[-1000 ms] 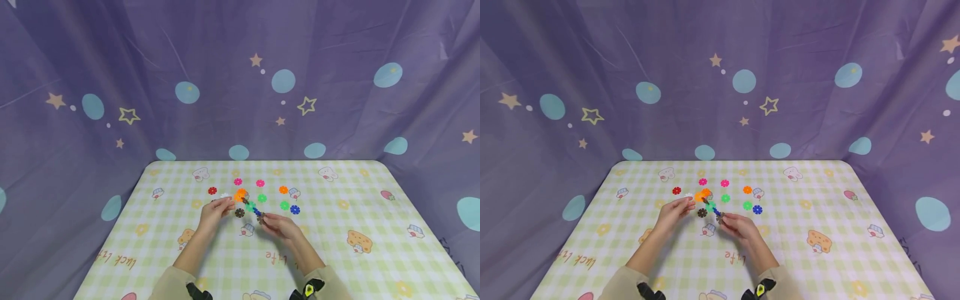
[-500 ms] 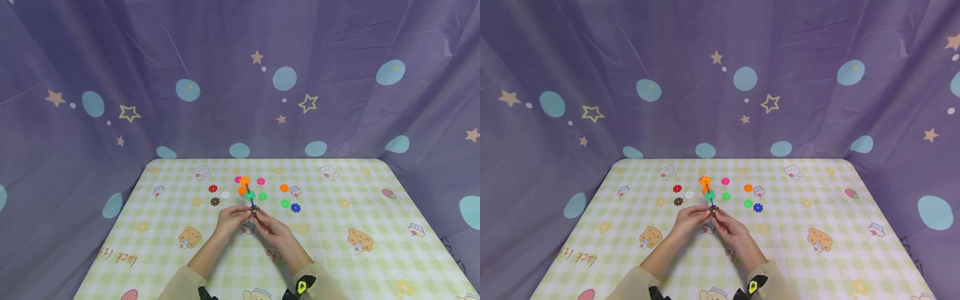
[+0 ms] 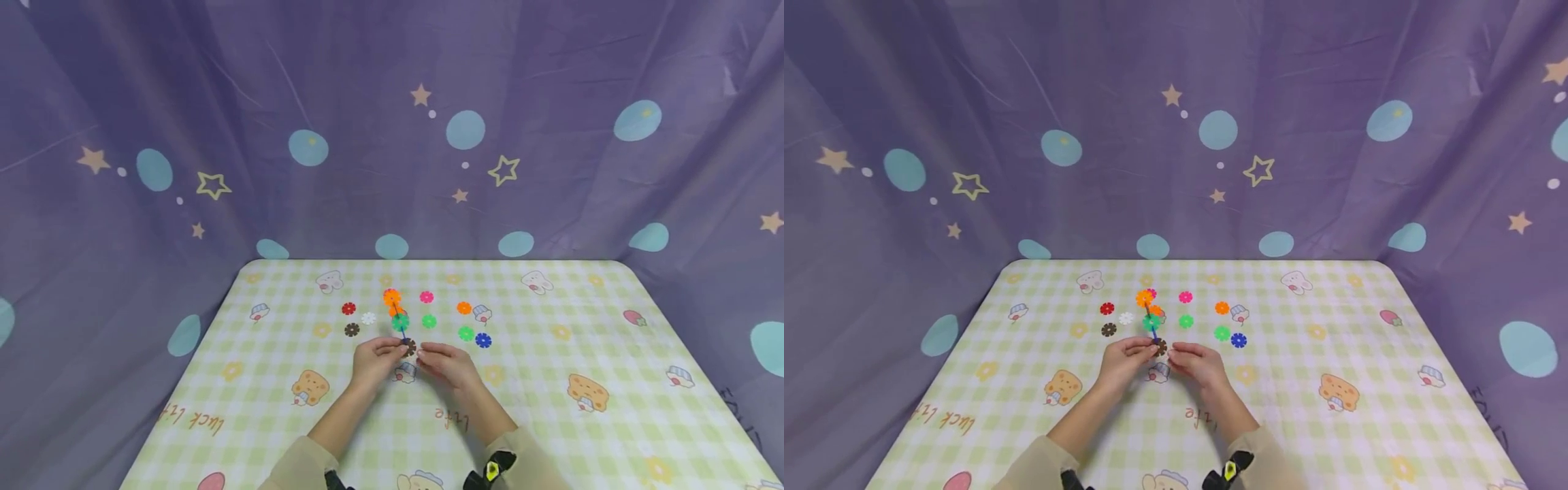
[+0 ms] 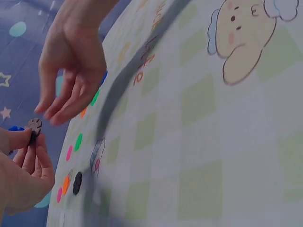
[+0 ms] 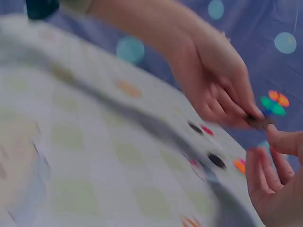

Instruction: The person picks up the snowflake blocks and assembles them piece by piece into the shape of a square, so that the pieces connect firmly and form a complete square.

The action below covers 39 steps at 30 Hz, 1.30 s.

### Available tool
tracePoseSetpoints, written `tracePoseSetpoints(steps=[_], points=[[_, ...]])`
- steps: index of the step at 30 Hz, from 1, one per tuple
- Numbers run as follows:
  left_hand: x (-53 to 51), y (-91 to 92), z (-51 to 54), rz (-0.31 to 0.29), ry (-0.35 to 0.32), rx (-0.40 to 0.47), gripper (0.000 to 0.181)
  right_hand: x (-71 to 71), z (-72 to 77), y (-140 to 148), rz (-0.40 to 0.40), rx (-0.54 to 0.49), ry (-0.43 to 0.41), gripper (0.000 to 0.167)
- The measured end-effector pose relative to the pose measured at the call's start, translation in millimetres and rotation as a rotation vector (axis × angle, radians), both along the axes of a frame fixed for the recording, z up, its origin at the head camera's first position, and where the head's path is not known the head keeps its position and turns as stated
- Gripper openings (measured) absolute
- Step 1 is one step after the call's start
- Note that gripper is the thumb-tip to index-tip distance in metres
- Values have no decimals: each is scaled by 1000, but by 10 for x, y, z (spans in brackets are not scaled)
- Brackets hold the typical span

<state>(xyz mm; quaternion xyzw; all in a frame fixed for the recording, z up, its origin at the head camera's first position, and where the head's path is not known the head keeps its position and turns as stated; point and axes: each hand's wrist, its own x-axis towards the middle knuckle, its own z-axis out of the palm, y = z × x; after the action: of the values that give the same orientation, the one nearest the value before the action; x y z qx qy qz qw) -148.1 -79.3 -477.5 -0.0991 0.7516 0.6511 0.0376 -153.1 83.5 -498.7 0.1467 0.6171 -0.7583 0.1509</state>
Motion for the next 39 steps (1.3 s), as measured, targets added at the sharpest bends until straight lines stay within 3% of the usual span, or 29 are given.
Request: tracePoseSetpoints(steps=[7, 9, 12, 15, 19, 24, 31, 36, 39], points=[[-2, -174, 20, 50, 0, 37, 24, -229, 5, 426, -35, 726, 384, 31], [-2, -210, 16, 45, -19, 47, 25, -270, -19, 549, -27, 897, 450, 34], [2, -249, 12, 45, -43, 63, 26, -316, -93, 684, 28, 1101, 501, 35], [-8, -268, 2, 47, -71, 81, 27, -351, -156, 745, 67, 1216, 543, 32], [-50, -252, -35, 30, -91, 89, 28, -375, -184, 764, 45, 1236, 569, 28], [-77, -210, -83, 10, -119, 91, 27, -362, -179, 740, -37, 1125, 545, 22], [-82, -189, -85, -7, -139, 75, 27, -328, -267, 640, -127, 948, 610, 14], [-59, -171, -49, -37, -142, 81, 28, -258, -272, 580, -116, 845, 549, 13], [-15, -158, 60, -50, -144, 112, 28, -219, -242, 523, -95, 726, 481, 12]])
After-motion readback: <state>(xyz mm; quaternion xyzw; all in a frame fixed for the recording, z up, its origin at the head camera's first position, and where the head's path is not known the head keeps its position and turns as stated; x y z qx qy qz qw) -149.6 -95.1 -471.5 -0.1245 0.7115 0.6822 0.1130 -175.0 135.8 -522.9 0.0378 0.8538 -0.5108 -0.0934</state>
